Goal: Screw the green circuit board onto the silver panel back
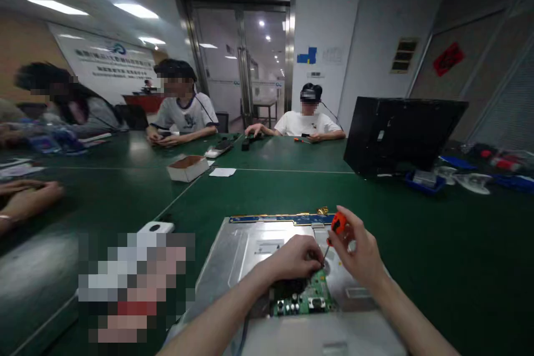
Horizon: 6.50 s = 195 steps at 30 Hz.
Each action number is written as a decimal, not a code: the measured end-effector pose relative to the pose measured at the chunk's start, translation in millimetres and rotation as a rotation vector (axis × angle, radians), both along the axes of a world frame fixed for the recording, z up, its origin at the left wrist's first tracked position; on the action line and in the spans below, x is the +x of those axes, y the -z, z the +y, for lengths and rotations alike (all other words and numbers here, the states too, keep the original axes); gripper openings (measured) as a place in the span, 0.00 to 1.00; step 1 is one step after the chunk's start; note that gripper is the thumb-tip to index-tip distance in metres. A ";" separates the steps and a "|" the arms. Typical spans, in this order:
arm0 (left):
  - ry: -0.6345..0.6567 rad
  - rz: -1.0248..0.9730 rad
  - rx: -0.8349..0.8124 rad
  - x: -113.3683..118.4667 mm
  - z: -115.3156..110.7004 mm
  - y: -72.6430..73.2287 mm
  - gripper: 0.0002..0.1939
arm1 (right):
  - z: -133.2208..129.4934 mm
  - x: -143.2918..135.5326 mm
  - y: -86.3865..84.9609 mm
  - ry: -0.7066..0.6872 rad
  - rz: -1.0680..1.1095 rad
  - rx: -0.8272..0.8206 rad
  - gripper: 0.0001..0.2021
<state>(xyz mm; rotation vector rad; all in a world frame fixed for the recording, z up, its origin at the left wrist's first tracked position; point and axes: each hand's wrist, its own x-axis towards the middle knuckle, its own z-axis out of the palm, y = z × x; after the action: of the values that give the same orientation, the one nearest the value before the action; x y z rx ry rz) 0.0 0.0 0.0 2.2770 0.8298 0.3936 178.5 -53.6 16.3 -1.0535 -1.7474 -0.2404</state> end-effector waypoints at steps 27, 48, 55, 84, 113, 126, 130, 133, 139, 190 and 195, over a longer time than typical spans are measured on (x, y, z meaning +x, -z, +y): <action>0.030 -0.004 -0.002 -1.1 1.5 -0.1 0.08 | 2.3 1.8 5.5 -0.028 -0.028 0.014 0.18; 0.028 -0.009 0.001 -1.0 2.8 2.2 0.09 | 1.8 2.1 4.7 0.011 -0.027 0.033 0.17; 0.032 -0.019 -0.001 -1.2 2.5 1.3 0.08 | -4.0 0.0 -4.5 -0.114 -0.002 -0.046 0.24; 0.030 -0.019 0.006 -1.3 2.2 1.0 0.09 | 0.3 1.9 3.5 -0.006 -0.011 0.027 0.16; 0.034 -0.006 0.017 -0.9 1.4 -1.3 0.10 | -1.0 1.0 1.5 -0.011 -0.046 0.034 0.15; 0.032 -0.008 0.021 -0.1 1.5 0.1 0.09 | -5.6 0.7 -4.4 -0.064 0.003 -0.036 0.18; 0.033 -0.017 0.021 -0.6 1.1 0.1 0.10 | -2.4 -0.4 -2.0 -0.027 0.005 0.019 0.16; 0.037 -0.024 0.021 -0.6 1.3 0.3 0.10 | -0.2 0.8 0.2 -0.006 -0.011 0.062 0.15; 0.036 -0.025 0.031 -0.9 1.9 1.6 0.10 | -2.4 0.6 -3.9 -0.043 -0.015 0.038 0.15; 0.036 -0.013 0.026 0.1 2.1 1.0 0.09 | -5.1 1.3 -0.9 -0.078 0.018 -0.065 0.18; 0.038 -0.017 0.025 -0.6 2.1 1.3 0.10 | -0.4 1.7 3.6 -0.024 -0.006 0.037 0.15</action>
<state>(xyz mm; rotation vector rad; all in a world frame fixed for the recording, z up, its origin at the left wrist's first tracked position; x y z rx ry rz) -0.6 2.1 -1.3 2.3055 0.7756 0.4072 180.2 -54.0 12.7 -1.0050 -1.7533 -0.2600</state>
